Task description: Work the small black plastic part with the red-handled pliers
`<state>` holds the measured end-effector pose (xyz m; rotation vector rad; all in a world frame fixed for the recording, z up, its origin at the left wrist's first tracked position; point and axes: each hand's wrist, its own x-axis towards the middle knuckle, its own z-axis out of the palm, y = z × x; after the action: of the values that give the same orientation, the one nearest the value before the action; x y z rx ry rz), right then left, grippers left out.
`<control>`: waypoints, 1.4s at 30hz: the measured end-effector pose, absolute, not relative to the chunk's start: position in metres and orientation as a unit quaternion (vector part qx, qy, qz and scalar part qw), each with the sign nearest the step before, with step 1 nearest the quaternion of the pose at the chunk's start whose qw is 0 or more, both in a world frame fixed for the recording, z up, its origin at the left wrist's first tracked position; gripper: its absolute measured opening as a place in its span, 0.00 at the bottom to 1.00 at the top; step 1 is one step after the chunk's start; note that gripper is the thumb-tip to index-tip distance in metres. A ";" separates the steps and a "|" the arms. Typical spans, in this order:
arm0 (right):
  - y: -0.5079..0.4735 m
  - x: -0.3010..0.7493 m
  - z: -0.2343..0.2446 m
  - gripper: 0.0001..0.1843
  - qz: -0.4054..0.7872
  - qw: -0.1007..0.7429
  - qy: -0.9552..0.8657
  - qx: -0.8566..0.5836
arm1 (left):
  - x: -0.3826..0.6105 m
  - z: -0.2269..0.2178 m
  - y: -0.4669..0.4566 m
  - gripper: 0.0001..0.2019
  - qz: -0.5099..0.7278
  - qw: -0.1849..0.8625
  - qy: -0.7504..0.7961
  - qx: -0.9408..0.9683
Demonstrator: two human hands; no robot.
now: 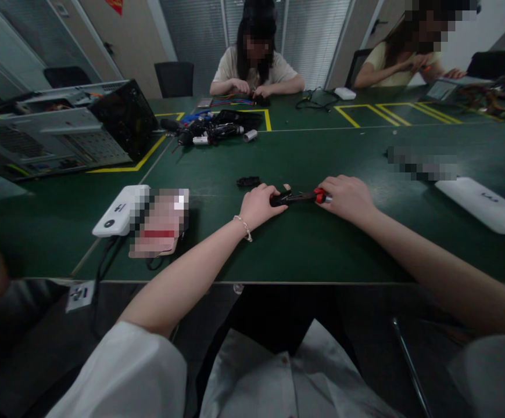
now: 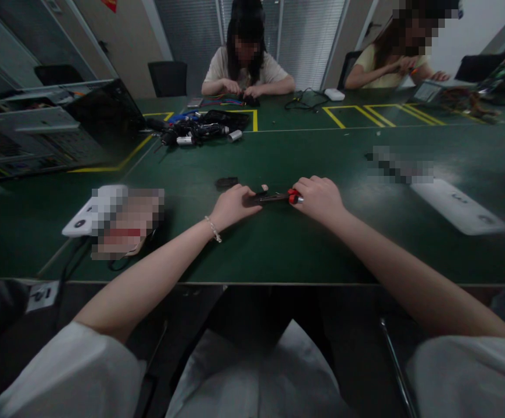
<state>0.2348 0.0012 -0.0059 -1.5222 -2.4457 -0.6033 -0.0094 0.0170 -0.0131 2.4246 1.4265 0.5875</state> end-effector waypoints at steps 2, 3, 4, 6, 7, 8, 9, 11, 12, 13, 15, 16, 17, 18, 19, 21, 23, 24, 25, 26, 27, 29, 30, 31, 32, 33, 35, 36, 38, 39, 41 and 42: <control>0.001 0.235 -0.005 0.14 -0.206 0.098 -0.827 -0.514 | -0.009 -0.012 0.016 0.15 0.201 0.136 0.493 0.835; 0.001 0.234 -0.005 0.14 -0.205 0.098 -0.827 -0.514 | -0.009 -0.012 0.016 0.15 0.202 0.135 0.494 0.835; 0.001 0.234 -0.005 0.14 -0.204 0.097 -0.827 -0.514 | -0.009 -0.012 0.016 0.15 0.201 0.135 0.494 0.835; 0.001 0.234 -0.005 0.14 -0.203 0.098 -0.829 -0.511 | -0.010 -0.012 0.016 0.15 0.201 0.135 0.493 0.836; 0.001 0.235 -0.005 0.15 -0.204 0.098 -0.829 -0.511 | -0.010 -0.012 0.016 0.15 0.202 0.135 0.491 0.836; 0.001 0.235 -0.005 0.15 -0.205 0.099 -0.829 -0.511 | -0.010 -0.013 0.017 0.15 0.202 0.136 0.491 0.837; 0.001 0.235 -0.005 0.15 -0.205 0.099 -0.829 -0.510 | -0.010 -0.013 0.017 0.15 0.202 0.137 0.490 0.837; 0.001 0.235 -0.005 0.15 -0.203 0.099 -0.829 -0.511 | -0.010 -0.013 0.018 0.15 0.202 0.140 0.490 0.837; 0.001 0.235 -0.005 0.15 -0.202 0.100 -0.829 -0.512 | -0.010 -0.014 0.018 0.15 0.201 0.141 0.489 0.837; 0.001 0.235 -0.005 0.15 -0.201 0.100 -0.829 -0.512 | -0.010 -0.014 0.018 0.15 0.201 0.141 0.490 0.836; 0.001 0.234 -0.005 0.15 -0.199 0.099 -0.829 -0.513 | -0.010 -0.014 0.018 0.15 0.202 0.140 0.491 0.836; 0.001 0.234 -0.005 0.15 -0.199 0.099 -0.829 -0.513 | -0.010 -0.013 0.018 0.15 0.202 0.140 0.491 0.836; 0.001 0.234 -0.004 0.15 -0.199 0.098 -0.829 -0.513 | -0.010 -0.013 0.018 0.15 0.203 0.140 0.491 0.836; 0.001 0.234 -0.004 0.15 -0.200 0.097 -0.829 -0.513 | -0.010 -0.013 0.017 0.15 0.203 0.140 0.490 0.836; 0.001 0.234 -0.004 0.15 -0.200 0.096 -0.829 -0.513 | -0.010 -0.013 0.017 0.15 0.203 0.141 0.490 0.836; 0.001 0.234 -0.004 0.15 -0.203 0.093 -0.829 -0.513 | -0.010 -0.012 0.017 0.15 0.203 0.140 0.490 0.836; 0.001 0.234 -0.005 0.15 -0.206 0.093 -0.829 -0.512 | -0.010 -0.012 0.016 0.15 0.202 0.136 0.493 0.835; 0.001 0.234 -0.005 0.15 -0.208 0.092 -0.828 -0.512 | -0.010 -0.012 0.017 0.15 0.203 0.133 0.493 0.835; 0.001 0.235 -0.005 0.15 -0.209 0.092 -0.828 -0.512 | -0.010 -0.013 0.017 0.15 0.204 0.131 0.494 0.835; 0.001 0.235 -0.006 0.15 -0.210 0.090 -0.829 -0.511 | -0.009 -0.013 0.017 0.15 0.205 0.130 0.494 0.835; 0.002 0.235 -0.006 0.15 -0.211 0.090 -0.829 -0.510 | -0.010 -0.014 0.017 0.15 0.206 0.130 0.494 0.835; 0.002 0.236 -0.006 0.15 -0.212 0.090 -0.829 -0.510 | -0.010 -0.014 0.017 0.15 0.207 0.131 0.493 0.835; 0.002 0.236 -0.007 0.15 -0.211 0.092 -0.829 -0.510 | -0.010 -0.014 0.018 0.15 0.207 0.133 0.493 0.835; 0.002 0.236 -0.007 0.15 -0.210 0.094 -0.829 -0.510 | -0.010 -0.014 0.018 0.15 0.207 0.134 0.492 0.835; 0.002 0.236 -0.007 0.15 -0.207 0.095 -0.829 -0.511 | -0.010 -0.014 0.018 0.15 0.207 0.136 0.491 0.835; 0.002 0.236 -0.007 0.15 -0.203 0.096 -0.830 -0.511 | -0.010 -0.014 0.018 0.15 0.207 0.136 0.491 0.835; 0.002 0.236 -0.007 0.15 -0.198 0.096 -0.830 -0.512 | -0.010 -0.014 0.018 0.15 0.206 0.138 0.489 0.836; 0.002 0.236 -0.007 0.15 -0.197 0.096 -0.830 -0.513 | -0.010 -0.014 0.018 0.15 0.206 0.138 0.489 0.836; 0.001 0.236 -0.006 0.15 -0.197 0.096 -0.830 -0.513 | -0.010 -0.014 0.018 0.15 0.207 0.139 0.489 0.836; 0.001 0.235 -0.006 0.15 -0.199 0.097 -0.830 -0.512 | -0.010 -0.014 0.018 0.16 0.208 0.140 0.490 0.835; 0.000 0.235 -0.005 0.15 -0.202 0.098 -0.831 -0.509 | -0.010 -0.013 0.018 0.16 0.208 0.140 0.490 0.835; 0.000 0.235 -0.005 0.15 -0.205 0.099 -0.830 -0.509 | -0.010 -0.013 0.018 0.16 0.209 0.139 0.490 0.834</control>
<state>0.2346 -0.0001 -0.0046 -1.5054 -2.4568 -0.6054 -0.0096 0.0177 -0.0133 2.4114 1.4172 0.6052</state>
